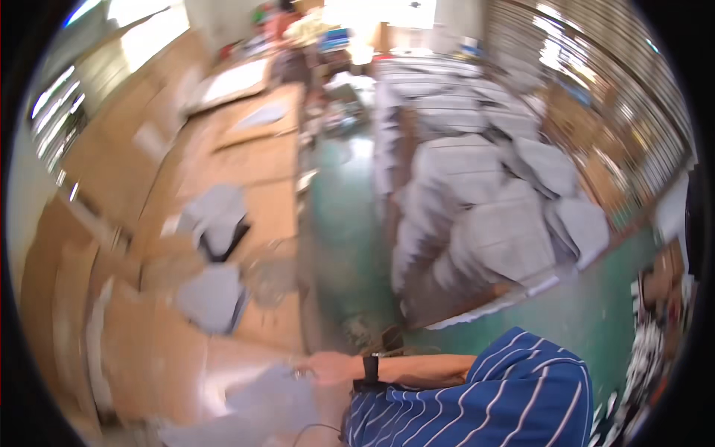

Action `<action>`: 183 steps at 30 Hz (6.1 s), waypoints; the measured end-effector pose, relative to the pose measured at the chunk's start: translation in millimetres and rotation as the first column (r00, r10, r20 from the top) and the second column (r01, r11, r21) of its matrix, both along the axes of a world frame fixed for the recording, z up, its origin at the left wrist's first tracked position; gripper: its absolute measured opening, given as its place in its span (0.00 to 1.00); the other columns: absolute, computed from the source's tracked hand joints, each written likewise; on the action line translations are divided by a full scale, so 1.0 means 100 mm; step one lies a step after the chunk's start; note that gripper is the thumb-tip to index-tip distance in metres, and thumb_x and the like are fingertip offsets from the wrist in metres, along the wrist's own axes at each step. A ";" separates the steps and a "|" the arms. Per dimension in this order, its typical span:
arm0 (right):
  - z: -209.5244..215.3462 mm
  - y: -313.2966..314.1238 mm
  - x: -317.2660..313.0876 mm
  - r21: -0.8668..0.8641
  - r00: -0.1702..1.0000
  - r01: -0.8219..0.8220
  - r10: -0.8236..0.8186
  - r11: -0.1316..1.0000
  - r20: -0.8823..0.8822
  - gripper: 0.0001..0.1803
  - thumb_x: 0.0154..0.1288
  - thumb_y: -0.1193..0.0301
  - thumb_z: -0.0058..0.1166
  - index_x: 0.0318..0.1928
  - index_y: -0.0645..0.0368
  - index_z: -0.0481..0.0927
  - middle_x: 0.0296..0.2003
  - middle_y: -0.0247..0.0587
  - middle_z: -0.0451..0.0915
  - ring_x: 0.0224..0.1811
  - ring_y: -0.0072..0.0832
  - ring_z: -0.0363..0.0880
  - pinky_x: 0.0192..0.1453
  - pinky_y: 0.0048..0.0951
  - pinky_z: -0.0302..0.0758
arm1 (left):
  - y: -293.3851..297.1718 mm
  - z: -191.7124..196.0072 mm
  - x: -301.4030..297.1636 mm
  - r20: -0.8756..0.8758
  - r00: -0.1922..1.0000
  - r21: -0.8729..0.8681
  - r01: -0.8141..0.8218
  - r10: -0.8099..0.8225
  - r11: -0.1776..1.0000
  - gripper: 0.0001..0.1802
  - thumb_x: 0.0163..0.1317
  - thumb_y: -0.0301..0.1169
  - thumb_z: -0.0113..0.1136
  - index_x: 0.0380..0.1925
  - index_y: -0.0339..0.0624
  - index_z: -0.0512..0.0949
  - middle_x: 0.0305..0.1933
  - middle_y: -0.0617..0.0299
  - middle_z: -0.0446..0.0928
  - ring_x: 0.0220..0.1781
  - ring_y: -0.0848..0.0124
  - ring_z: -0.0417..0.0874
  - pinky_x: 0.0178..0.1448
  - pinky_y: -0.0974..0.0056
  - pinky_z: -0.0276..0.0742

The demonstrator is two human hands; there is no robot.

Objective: The person repeatedly picks up grey shoe insoles from a metal rack, places them on a cardboard workbench, and sprays them with a handheld spray gun. After spraying, the person flips the insole to treat the other side and then returns it to the rack. This process is repeated for multiple insoles throughout the video.

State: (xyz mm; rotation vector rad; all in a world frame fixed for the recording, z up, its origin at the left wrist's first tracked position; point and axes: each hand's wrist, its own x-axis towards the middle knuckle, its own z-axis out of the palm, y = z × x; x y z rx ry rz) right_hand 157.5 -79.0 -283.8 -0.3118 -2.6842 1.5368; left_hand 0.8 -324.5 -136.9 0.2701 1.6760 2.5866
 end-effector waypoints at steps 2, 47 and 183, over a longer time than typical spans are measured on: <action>0.41 0.28 0.47 -0.125 0.984 0.158 -0.146 0.979 0.103 0.28 0.63 0.68 0.55 0.65 0.57 0.77 0.41 0.61 0.85 0.48 0.59 0.83 0.52 0.53 0.78 | 0.44 0.45 0.12 0.076 0.990 0.080 0.109 -0.115 0.991 0.28 0.60 0.35 0.60 0.56 0.23 0.76 0.58 0.40 0.81 0.60 0.48 0.82 0.71 0.45 0.74; 0.27 1.23 1.63 -0.114 -0.093 0.990 -0.985 -0.077 -0.145 0.21 0.69 0.55 0.54 0.59 0.45 0.83 0.38 0.47 0.86 0.40 0.48 0.85 0.43 0.52 0.78 | 9.28 0.32 6.22 -0.794 -0.401 -0.605 0.443 -0.458 0.661 0.20 0.51 0.24 0.68 0.46 0.53 0.86 0.47 0.60 0.85 0.50 0.56 0.84 0.60 0.54 0.77; 1.90 0.81 -0.89 0.098 0.883 -0.468 0.461 0.878 0.086 0.36 0.55 0.85 0.64 0.67 0.64 0.75 0.44 0.56 0.84 0.41 0.51 0.85 0.49 0.34 0.81 | -1.24 -3.15 0.84 0.385 0.566 -0.581 -0.465 0.729 0.668 0.18 0.73 0.35 0.62 0.58 0.39 0.78 0.39 0.62 0.84 0.35 0.75 0.85 0.35 0.69 0.83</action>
